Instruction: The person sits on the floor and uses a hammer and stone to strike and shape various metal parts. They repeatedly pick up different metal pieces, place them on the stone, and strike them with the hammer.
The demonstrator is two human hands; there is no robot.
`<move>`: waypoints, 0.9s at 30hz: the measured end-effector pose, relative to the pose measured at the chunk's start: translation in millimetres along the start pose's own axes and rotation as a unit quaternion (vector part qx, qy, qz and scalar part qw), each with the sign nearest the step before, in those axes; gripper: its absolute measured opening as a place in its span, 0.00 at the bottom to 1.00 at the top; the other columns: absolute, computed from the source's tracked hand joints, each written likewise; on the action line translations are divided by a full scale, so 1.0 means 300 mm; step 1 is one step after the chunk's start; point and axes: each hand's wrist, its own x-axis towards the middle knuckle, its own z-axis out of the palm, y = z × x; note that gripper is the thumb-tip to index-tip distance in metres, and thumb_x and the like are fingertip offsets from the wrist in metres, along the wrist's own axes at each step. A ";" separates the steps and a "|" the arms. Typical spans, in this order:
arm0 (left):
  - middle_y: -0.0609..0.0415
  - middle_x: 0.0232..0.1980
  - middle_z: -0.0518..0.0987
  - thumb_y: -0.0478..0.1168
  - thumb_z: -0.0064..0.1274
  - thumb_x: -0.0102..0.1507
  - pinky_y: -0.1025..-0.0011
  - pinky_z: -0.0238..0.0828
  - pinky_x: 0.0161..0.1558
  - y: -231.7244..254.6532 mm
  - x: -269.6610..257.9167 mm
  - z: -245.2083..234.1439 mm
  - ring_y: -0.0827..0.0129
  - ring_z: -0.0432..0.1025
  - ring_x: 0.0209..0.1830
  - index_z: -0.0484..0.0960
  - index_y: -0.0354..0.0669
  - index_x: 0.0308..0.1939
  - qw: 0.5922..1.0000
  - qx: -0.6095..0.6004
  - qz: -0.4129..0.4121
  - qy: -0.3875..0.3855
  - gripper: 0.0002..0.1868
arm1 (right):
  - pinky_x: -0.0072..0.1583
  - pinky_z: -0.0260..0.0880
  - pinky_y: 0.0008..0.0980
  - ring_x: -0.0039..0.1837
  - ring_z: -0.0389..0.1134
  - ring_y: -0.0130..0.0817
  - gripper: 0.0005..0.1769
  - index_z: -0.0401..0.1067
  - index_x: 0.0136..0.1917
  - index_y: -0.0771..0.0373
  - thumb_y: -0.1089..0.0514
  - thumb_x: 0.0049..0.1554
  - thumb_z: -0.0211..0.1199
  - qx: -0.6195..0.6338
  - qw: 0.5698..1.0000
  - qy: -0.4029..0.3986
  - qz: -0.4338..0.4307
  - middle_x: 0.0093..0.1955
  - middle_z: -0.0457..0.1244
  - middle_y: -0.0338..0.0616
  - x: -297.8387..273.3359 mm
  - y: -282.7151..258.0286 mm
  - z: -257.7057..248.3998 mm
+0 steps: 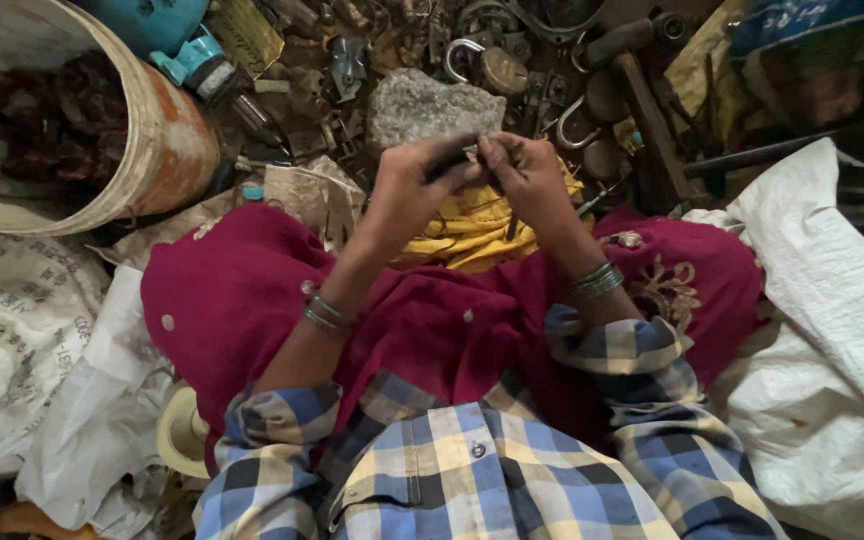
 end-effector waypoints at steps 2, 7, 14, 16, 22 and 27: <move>0.48 0.47 0.85 0.41 0.58 0.69 0.70 0.80 0.40 0.003 -0.017 0.003 0.68 0.81 0.40 0.84 0.38 0.54 0.984 0.163 0.068 0.022 0.13 | 0.43 0.63 0.25 0.42 0.60 0.12 0.17 0.77 0.50 0.69 0.52 0.70 0.57 0.038 0.999 -0.030 -0.022 0.39 0.66 0.33 0.000 0.012 -0.001; 0.50 0.39 0.84 0.48 0.55 0.72 0.64 0.73 0.38 -0.045 -0.029 0.012 0.63 0.78 0.36 0.84 0.39 0.47 0.966 0.255 0.039 0.027 0.14 | 0.46 0.66 0.34 0.44 0.66 0.34 0.08 0.76 0.51 0.67 0.58 0.66 0.64 -0.226 0.952 0.037 -0.205 0.41 0.67 0.44 -0.007 -0.005 -0.008; 0.62 0.31 0.75 0.43 0.46 0.72 0.74 0.60 0.25 -0.050 -0.020 0.036 0.78 0.65 0.25 0.80 0.40 0.43 0.888 -0.312 -0.336 -0.022 0.12 | 0.45 0.70 0.37 0.45 0.71 0.40 0.11 0.77 0.51 0.61 0.60 0.56 0.75 -0.430 0.798 0.045 -0.420 0.42 0.69 0.43 -0.024 -0.010 -0.033; 0.62 0.29 0.72 0.43 0.46 0.72 0.75 0.54 0.21 -0.023 -0.029 0.016 0.79 0.61 0.22 0.80 0.41 0.41 0.847 -0.356 -0.394 -0.015 0.12 | 0.45 0.71 0.35 0.44 0.71 0.36 0.14 0.77 0.54 0.58 0.53 0.57 0.76 -0.432 0.817 0.032 -0.380 0.43 0.69 0.42 -0.008 0.003 -0.027; 0.53 0.47 0.81 0.39 0.47 0.75 0.71 0.77 0.45 -0.058 -0.101 -0.348 0.67 0.77 0.45 0.83 0.39 0.47 0.965 0.194 0.054 0.168 0.10 | 0.44 0.73 0.41 0.42 0.72 0.38 0.27 0.75 0.63 0.57 0.40 0.58 0.72 -0.508 0.841 -0.044 -0.180 0.43 0.70 0.45 0.042 0.048 -0.088; 0.43 0.41 0.84 0.46 0.61 0.73 0.55 0.73 0.45 -0.163 -0.222 -0.848 0.55 0.79 0.39 0.87 0.30 0.42 0.836 0.436 0.119 0.311 0.18 | 0.46 0.71 0.48 0.47 0.72 0.50 0.22 0.74 0.64 0.58 0.51 0.59 0.69 -0.511 0.843 -0.063 -0.155 0.46 0.69 0.50 0.024 0.093 -0.123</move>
